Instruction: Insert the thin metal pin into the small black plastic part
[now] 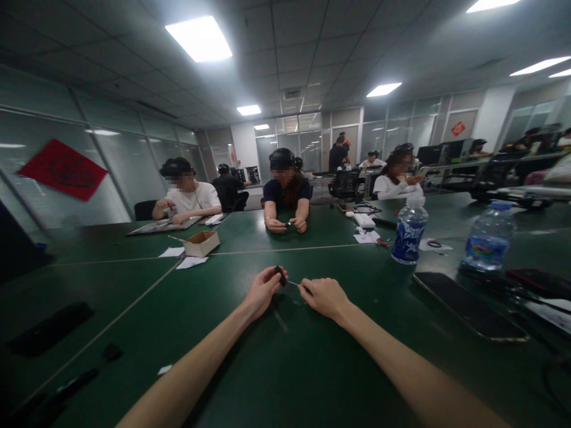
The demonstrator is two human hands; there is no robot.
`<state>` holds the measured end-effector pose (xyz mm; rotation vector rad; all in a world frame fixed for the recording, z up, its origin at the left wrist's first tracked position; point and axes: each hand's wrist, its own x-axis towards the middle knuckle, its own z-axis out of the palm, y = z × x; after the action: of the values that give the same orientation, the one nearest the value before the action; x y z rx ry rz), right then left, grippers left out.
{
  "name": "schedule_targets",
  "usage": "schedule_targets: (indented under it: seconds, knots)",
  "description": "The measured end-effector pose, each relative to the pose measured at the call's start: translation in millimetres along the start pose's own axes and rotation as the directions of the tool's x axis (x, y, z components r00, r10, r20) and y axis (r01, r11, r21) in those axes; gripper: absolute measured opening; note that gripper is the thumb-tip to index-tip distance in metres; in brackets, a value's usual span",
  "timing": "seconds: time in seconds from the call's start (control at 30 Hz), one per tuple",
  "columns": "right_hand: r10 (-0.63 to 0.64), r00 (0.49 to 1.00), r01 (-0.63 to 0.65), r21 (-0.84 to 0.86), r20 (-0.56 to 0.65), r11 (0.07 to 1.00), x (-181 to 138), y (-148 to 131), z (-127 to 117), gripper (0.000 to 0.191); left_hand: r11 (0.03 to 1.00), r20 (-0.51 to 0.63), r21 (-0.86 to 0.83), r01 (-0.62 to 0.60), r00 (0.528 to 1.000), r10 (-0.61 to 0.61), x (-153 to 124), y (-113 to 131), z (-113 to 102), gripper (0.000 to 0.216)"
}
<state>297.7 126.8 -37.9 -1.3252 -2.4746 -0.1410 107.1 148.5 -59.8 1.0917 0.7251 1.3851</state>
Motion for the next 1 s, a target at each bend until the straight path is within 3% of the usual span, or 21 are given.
schedule_targets:
  seconds: [0.47,1.0]
  knots:
    - [0.025,1.000,-0.025,-0.124,0.003,0.992,-1.7,-0.9,-0.9,0.038,0.998,0.039,0.058,0.022,0.999,-0.024,-2.0,1.6,1.1,0.042]
    - [-0.018,0.999,0.019,-0.021,0.051,1.000,-5.9,1.9,-6.0,0.036,0.972,0.064,0.220,0.086,0.993,-0.103,-6.5,8.0,1.9,0.037]
